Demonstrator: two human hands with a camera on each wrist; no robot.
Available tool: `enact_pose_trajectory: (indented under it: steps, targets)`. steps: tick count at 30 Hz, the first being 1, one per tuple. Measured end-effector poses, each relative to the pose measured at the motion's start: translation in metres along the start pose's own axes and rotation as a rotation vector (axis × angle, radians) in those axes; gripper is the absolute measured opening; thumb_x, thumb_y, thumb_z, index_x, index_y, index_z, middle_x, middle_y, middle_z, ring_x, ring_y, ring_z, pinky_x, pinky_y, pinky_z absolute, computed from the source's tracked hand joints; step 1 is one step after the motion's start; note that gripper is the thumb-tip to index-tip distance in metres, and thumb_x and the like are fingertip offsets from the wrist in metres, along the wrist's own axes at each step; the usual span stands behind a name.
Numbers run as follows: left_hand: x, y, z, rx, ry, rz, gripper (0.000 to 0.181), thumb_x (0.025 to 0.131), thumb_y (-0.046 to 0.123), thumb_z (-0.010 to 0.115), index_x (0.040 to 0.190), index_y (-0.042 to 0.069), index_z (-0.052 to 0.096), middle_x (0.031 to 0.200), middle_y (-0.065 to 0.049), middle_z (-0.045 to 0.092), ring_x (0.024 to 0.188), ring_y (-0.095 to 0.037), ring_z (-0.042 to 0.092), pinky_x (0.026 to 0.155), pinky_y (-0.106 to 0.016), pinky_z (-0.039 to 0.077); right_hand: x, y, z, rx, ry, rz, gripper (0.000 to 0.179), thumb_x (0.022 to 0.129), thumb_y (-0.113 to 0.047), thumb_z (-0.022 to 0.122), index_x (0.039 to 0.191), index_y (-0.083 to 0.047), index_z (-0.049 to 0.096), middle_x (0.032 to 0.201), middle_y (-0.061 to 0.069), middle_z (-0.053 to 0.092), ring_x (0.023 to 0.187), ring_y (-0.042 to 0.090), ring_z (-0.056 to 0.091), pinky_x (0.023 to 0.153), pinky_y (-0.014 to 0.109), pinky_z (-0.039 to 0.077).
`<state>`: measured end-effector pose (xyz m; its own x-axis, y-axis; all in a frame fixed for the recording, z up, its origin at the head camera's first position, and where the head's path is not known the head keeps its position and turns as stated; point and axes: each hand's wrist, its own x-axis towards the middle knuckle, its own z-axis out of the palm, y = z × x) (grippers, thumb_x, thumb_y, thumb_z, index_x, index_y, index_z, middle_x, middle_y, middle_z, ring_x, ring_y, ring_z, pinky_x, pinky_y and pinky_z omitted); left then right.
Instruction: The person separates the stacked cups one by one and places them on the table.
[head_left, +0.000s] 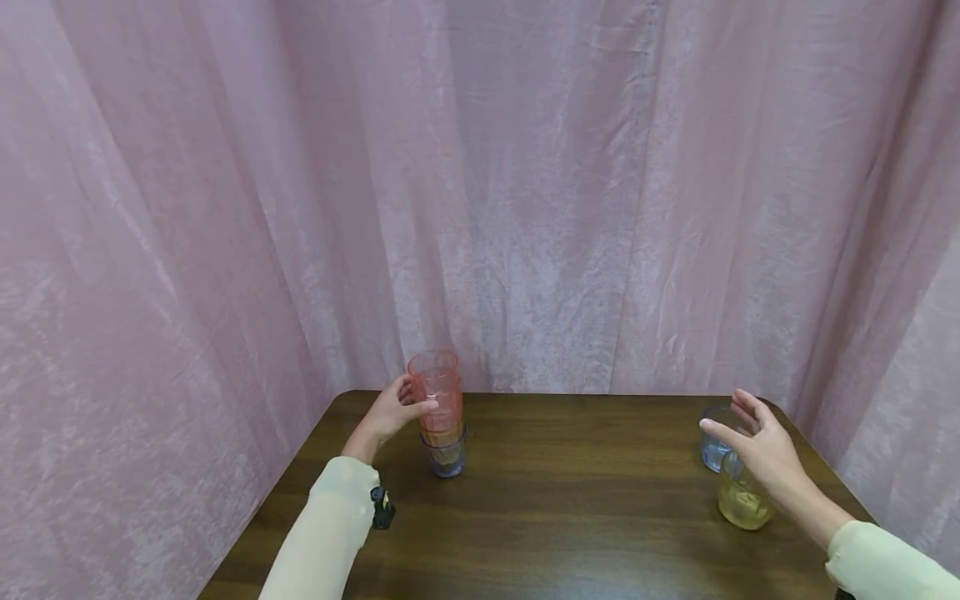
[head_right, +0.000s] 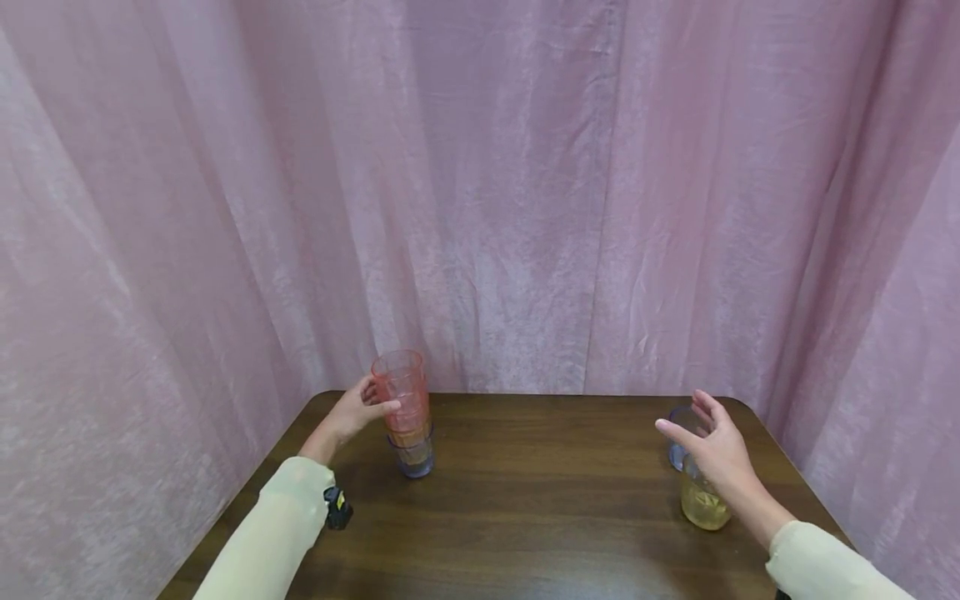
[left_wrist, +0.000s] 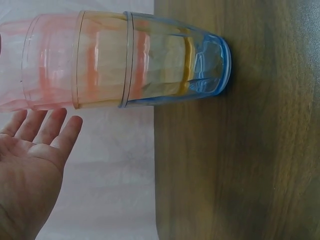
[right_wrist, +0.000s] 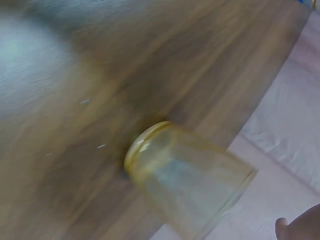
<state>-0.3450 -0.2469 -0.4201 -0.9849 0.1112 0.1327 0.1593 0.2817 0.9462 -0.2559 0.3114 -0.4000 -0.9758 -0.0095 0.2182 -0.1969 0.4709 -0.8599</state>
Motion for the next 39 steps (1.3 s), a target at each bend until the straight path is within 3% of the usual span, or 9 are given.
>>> enact_pose_trajectory:
  steps: [2,5,7,9,13,21,29,39]
  targets:
    - [0.0,0.0,0.001,0.007,0.004,-0.006,0.075,0.089,0.019,0.076,0.148,-0.001,0.034,0.146,-0.026,0.044,0.137,-0.04,0.04,0.112,-0.052,0.034,0.004,-0.007,0.008,0.02,-0.012,0.001,0.09,0.099,-0.035,0.062,0.158,-0.003,0.002,0.161,0.026,0.013,0.144,0.044,0.019,0.104,0.012,0.035]
    - [-0.001,0.0,0.003,0.01,0.005,-0.01,0.075,0.089,0.02,0.076,0.148,-0.001,0.035,0.146,-0.026,0.044,0.137,-0.04,0.04,0.112,-0.053,0.034,0.01,-0.018,0.021,0.058,-0.043,-0.01,0.091,0.099,-0.034,0.063,0.158,-0.002,0.002,0.162,0.025,0.012,0.146,0.043,0.017,0.115,0.033,0.03]
    - [-0.002,0.0,0.003,0.012,0.005,-0.013,0.075,0.089,0.021,0.076,0.148,-0.001,0.035,0.146,-0.025,0.044,0.138,-0.04,0.04,0.112,-0.054,0.033,0.014,-0.023,0.029,0.075,-0.067,-0.019,0.091,0.099,-0.032,0.063,0.158,-0.002,0.001,0.162,0.023,0.011,0.147,0.042,0.016,0.115,0.05,0.026]
    - [-0.002,0.001,0.004,0.009,0.004,-0.015,0.075,0.089,0.021,0.076,0.148,0.0,0.034,0.146,-0.026,0.045,0.138,-0.04,0.039,0.112,-0.054,0.033,0.017,-0.028,0.038,0.094,-0.088,-0.032,0.092,0.098,-0.031,0.064,0.158,-0.002,0.001,0.163,0.022,0.01,0.147,0.041,0.015,0.114,0.056,0.022]
    - [-0.004,0.005,0.004,0.002,-0.004,-0.013,0.074,0.09,0.018,0.076,0.148,-0.001,0.035,0.147,-0.026,0.044,0.138,-0.04,0.039,0.112,-0.054,0.032,0.024,-0.038,0.057,0.112,-0.1,-0.049,0.093,0.096,-0.031,0.067,0.157,-0.001,0.005,0.162,0.023,0.014,0.147,0.041,0.017,0.114,0.057,0.023]
    - [-0.019,0.033,0.005,0.051,-0.04,-0.002,0.067,0.092,0.014,0.072,0.145,-0.008,0.038,0.141,-0.03,0.049,0.133,-0.043,0.045,0.108,-0.054,0.038,0.04,-0.059,0.096,0.18,-0.121,-0.085,0.093,0.092,-0.03,0.073,0.155,0.003,0.014,0.16,0.024,0.021,0.146,0.04,0.021,0.116,0.055,0.022]
    - [-0.004,0.005,0.004,0.031,-0.013,-0.004,0.072,0.091,0.02,0.075,0.148,-0.002,0.037,0.144,-0.027,0.048,0.135,-0.04,0.044,0.11,-0.054,0.035,0.054,-0.087,0.137,0.255,-0.135,-0.099,0.089,0.089,-0.031,0.076,0.154,0.0,0.023,0.159,0.017,0.029,0.146,0.031,0.026,0.117,0.048,0.024]
    - [-0.002,0.002,0.002,0.072,0.0,-0.016,0.077,0.087,0.03,0.078,0.148,0.003,0.039,0.143,-0.023,0.05,0.134,-0.039,0.045,0.109,-0.054,0.036,0.073,-0.124,0.179,0.245,-0.232,-0.118,0.09,0.088,-0.035,0.077,0.155,-0.004,0.026,0.158,0.015,0.03,0.145,0.031,0.027,0.118,0.048,0.022]
